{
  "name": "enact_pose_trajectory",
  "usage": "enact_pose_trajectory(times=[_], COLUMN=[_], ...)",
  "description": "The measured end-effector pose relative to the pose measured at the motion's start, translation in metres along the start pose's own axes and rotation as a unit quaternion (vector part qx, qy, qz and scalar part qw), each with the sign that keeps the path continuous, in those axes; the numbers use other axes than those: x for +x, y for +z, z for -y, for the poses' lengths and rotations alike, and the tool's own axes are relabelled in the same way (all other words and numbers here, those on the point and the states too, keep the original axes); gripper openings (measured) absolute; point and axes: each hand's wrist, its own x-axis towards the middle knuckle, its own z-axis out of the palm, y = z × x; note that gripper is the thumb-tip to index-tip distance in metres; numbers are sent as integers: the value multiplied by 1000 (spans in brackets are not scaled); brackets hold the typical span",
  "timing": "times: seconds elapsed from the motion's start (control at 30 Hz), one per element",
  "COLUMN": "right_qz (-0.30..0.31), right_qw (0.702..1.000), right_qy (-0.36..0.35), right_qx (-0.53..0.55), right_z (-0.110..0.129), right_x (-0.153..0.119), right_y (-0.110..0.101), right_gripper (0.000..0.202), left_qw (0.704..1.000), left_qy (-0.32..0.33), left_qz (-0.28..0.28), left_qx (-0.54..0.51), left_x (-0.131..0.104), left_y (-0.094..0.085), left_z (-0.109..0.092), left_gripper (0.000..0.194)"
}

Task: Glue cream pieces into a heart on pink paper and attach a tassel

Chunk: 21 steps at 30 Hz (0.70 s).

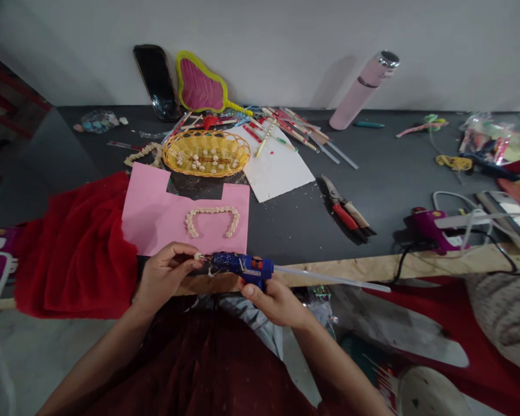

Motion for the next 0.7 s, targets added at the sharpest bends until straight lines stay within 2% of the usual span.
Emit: enact_pose_trajectory(times=[0.23,0.4,0.53,0.7], right_qz=[6,0,-60,-135], right_qw=[1000,999,995,982], right_qy=[0,13,60,113], right_qx=[12,50,45,-74], right_z=[0,-5,-5,-3], right_x=[0,-2,9,47], right_y=[0,-10,-47,-108], right_gripper=[49,45,55,71], left_qw=[999,999,979,920], left_qy=[-24,1,83,201], left_qz=[-6,-39,-63,-48], left_qx=[-29,15,172,334], left_x=[-1,-1,1,8], left_y=[2,-2,-10,-11], left_z=[2,3,16,28], left_gripper=[13,13,15,20])
